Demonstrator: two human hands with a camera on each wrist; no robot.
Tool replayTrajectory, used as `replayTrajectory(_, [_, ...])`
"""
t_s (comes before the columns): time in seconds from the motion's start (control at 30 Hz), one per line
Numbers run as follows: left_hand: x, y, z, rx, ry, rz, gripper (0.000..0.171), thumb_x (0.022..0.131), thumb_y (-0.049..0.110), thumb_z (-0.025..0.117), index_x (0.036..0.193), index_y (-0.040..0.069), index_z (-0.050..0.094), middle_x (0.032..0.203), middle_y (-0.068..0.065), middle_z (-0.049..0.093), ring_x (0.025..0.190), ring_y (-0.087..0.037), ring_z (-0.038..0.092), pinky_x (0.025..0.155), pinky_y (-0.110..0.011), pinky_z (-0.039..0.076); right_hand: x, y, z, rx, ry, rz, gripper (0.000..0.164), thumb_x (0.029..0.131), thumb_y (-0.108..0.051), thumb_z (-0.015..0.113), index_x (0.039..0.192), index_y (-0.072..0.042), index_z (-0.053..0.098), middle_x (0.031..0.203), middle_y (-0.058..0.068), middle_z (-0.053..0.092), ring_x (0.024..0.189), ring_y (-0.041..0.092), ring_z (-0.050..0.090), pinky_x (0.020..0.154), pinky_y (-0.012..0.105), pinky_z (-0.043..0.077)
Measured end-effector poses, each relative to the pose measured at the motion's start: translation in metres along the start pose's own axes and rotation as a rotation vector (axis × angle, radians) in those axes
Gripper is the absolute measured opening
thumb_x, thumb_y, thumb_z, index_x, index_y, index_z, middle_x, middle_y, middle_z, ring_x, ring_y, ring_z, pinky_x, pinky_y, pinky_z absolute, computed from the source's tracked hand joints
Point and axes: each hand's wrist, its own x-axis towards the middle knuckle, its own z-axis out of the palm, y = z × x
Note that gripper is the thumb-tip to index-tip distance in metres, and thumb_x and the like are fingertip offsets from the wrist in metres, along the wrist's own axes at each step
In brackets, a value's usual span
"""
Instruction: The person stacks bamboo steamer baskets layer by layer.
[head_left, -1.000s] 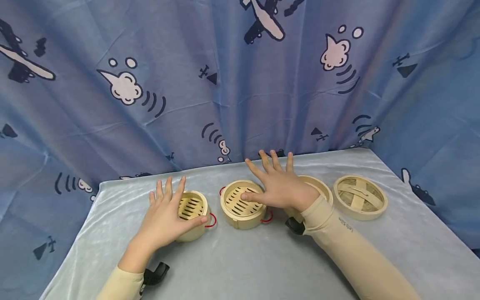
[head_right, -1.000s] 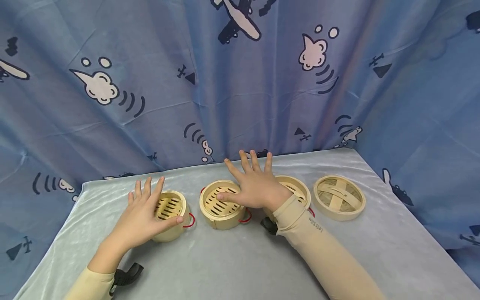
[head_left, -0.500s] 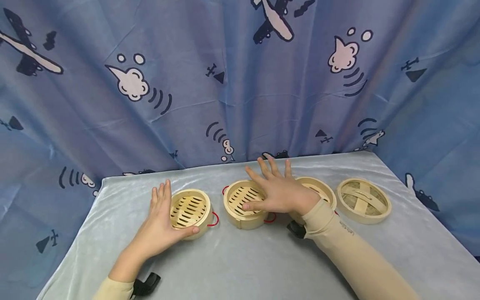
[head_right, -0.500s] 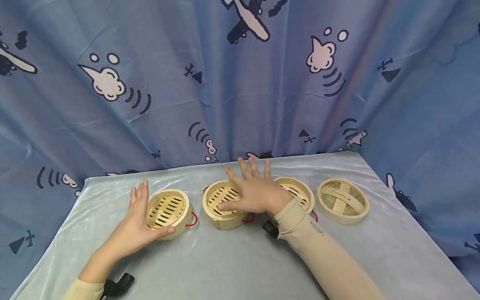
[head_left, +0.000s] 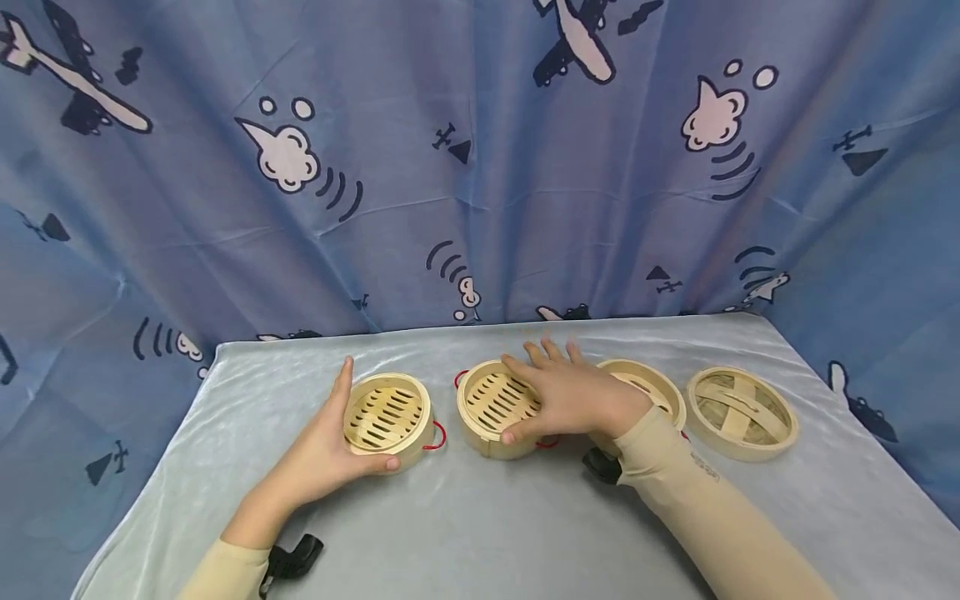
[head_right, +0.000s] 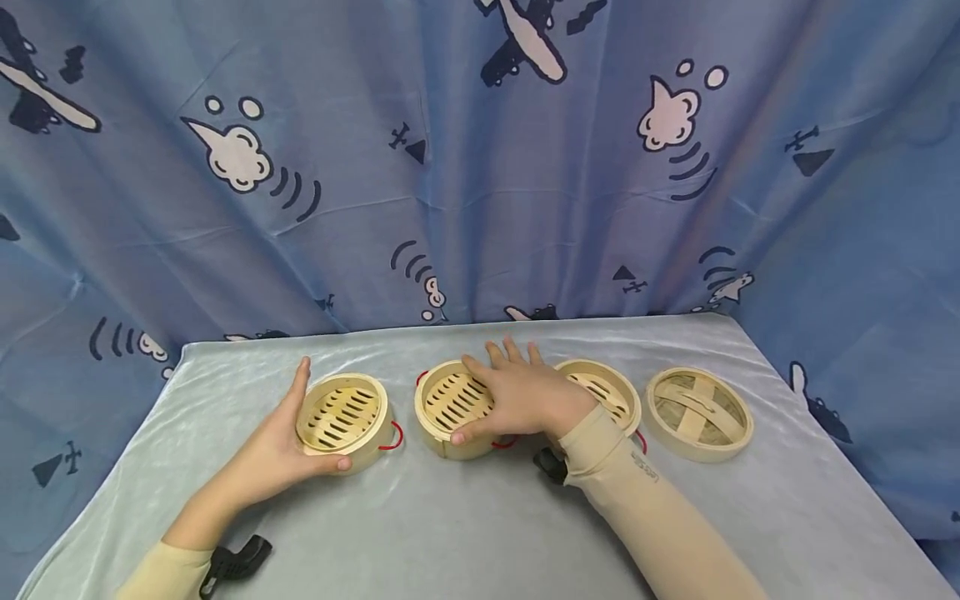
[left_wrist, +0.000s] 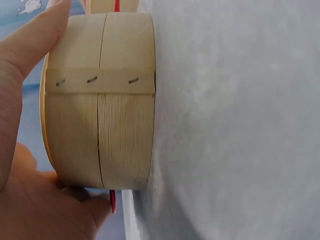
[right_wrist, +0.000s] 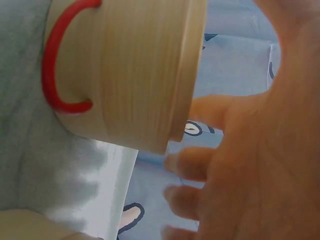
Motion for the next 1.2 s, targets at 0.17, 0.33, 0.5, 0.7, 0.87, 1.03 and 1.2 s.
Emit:
replayTrajectory(0.17, [0.002,-0.006,-0.001,-0.05,0.016,0.01,0.16,0.064,0.053,0.106,0.178,0.022,-0.002,0.175,-0.025,0.029,0.157,-0.048,0.034,0.123,-0.069,0.029,0.001,-0.001,0.0,0.011,-0.017,-0.013,0.138,0.07,-0.087,0.081,0.173,-0.009,0.032,0.168,0.029,0.04,0.157,0.05,0.035,0.125,0.073,0.022])
replayTrajectory(0.33, [0.003,-0.012,0.0,-0.058,0.038,0.035,0.158,0.063,0.051,0.107,0.178,0.021,0.003,0.172,-0.026,0.035,0.155,-0.047,0.038,0.123,-0.069,0.029,0.001,0.0,0.002,0.001,-0.007,-0.018,0.138,0.069,-0.083,0.086,0.173,-0.009,0.032,0.164,0.026,0.048,0.152,0.044,0.047,0.122,0.069,0.033])
replayTrajectory(0.5, [0.004,-0.013,-0.001,-0.046,0.066,0.066,0.155,0.06,0.052,0.108,0.178,0.026,0.011,0.171,-0.024,0.037,0.156,-0.045,0.037,0.123,-0.07,0.029,0.002,0.0,0.005,0.036,0.014,-0.027,0.135,0.07,-0.076,0.09,0.172,-0.009,0.033,0.162,0.018,0.053,0.143,0.038,0.057,0.109,0.064,0.049])
replayTrajectory(0.7, [0.002,-0.015,-0.004,-0.023,0.085,0.115,0.15,0.061,0.047,0.109,0.178,0.028,0.017,0.17,-0.024,0.038,0.155,-0.046,0.037,0.122,-0.072,0.029,0.006,0.001,0.009,0.11,0.024,-0.038,0.131,0.069,-0.069,0.094,0.17,-0.011,0.033,0.15,0.015,0.058,0.131,0.033,0.063,0.104,0.059,0.053])
replayTrajectory(0.87, [0.001,-0.017,-0.004,-0.025,0.088,0.136,0.149,0.063,0.044,0.109,0.178,0.027,0.016,0.168,-0.024,0.04,0.155,-0.045,0.038,0.122,-0.072,0.028,0.009,0.005,0.011,0.194,0.015,-0.073,0.134,0.069,-0.063,0.097,0.169,-0.005,0.03,0.152,0.018,0.052,0.136,0.031,0.057,0.113,0.053,0.048])
replayTrajectory(1.03, [0.001,-0.018,-0.003,-0.018,0.095,0.142,0.149,0.063,0.046,0.108,0.178,0.028,0.015,0.167,-0.022,0.042,0.154,-0.044,0.039,0.122,-0.072,0.029,0.012,0.008,0.014,0.24,0.04,-0.111,0.131,0.067,-0.06,0.099,0.166,-0.002,0.033,0.154,0.018,0.05,0.138,0.031,0.055,0.117,0.051,0.045])
replayTrajectory(1.2, [0.001,-0.019,-0.003,-0.009,0.102,0.148,0.149,0.063,0.047,0.108,0.178,0.028,0.016,0.166,-0.021,0.044,0.153,-0.043,0.041,0.121,-0.071,0.03,0.012,0.008,0.014,0.243,0.059,-0.107,0.126,0.066,-0.059,0.098,0.163,-0.003,0.039,0.151,0.015,0.052,0.134,0.027,0.057,0.114,0.048,0.046])
